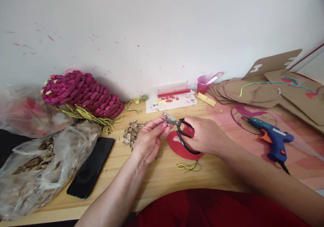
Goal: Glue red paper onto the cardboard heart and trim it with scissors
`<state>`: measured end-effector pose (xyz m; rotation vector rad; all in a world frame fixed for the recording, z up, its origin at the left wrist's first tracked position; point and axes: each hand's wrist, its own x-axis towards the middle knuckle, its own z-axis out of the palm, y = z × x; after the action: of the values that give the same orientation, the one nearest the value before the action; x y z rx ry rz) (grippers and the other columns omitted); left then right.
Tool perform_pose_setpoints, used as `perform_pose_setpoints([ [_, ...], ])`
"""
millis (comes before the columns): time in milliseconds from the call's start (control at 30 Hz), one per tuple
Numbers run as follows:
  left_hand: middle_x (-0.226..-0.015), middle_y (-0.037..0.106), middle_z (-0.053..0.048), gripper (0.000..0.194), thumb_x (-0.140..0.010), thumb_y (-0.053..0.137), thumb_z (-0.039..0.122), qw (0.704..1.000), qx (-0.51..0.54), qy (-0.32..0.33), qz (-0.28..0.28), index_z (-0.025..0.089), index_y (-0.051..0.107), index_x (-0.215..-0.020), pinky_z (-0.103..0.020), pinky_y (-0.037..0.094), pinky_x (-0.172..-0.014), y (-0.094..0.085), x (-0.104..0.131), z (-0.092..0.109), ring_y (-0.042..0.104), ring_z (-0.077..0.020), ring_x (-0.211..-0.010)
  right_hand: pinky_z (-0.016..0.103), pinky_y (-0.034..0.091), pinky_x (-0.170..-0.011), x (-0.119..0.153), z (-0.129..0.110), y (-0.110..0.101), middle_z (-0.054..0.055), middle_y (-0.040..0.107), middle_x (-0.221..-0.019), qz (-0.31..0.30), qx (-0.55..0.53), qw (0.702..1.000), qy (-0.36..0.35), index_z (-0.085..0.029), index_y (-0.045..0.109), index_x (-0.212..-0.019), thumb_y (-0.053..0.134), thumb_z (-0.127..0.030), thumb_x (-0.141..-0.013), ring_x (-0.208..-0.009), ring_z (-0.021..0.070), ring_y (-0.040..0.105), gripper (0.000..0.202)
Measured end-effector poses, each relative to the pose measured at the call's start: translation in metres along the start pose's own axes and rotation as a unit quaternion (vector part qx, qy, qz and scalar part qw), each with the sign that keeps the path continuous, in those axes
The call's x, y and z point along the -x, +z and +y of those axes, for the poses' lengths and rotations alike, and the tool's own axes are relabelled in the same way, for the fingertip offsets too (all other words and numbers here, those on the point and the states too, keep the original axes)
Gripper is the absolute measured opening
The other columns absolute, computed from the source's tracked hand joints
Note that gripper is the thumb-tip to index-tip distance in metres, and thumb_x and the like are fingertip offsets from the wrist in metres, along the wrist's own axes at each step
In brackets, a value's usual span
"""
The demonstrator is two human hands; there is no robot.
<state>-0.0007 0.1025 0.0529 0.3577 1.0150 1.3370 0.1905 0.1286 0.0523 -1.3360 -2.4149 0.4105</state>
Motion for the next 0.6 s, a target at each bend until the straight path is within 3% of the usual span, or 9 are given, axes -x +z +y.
perform_pose_setpoints([
  [600, -0.084, 0.078, -0.009, 0.019, -0.075, 0.073, -0.006, 1.000, 0.007, -0.014, 0.015, 0.007, 0.076, -0.087, -0.015, 0.062, -0.064, -0.0022, -0.0020, -0.0010, 0.076, -0.0155, -0.073, 0.029, 0.027, -0.057, -0.0007, 0.0027, 0.0028, 0.002, 0.066, -0.073, -0.031, 0.003, 0.999, 0.007, -0.023, 0.051, -0.081, 0.058, -0.063, -0.087, -0.063, 0.0180, 0.056, 0.041],
])
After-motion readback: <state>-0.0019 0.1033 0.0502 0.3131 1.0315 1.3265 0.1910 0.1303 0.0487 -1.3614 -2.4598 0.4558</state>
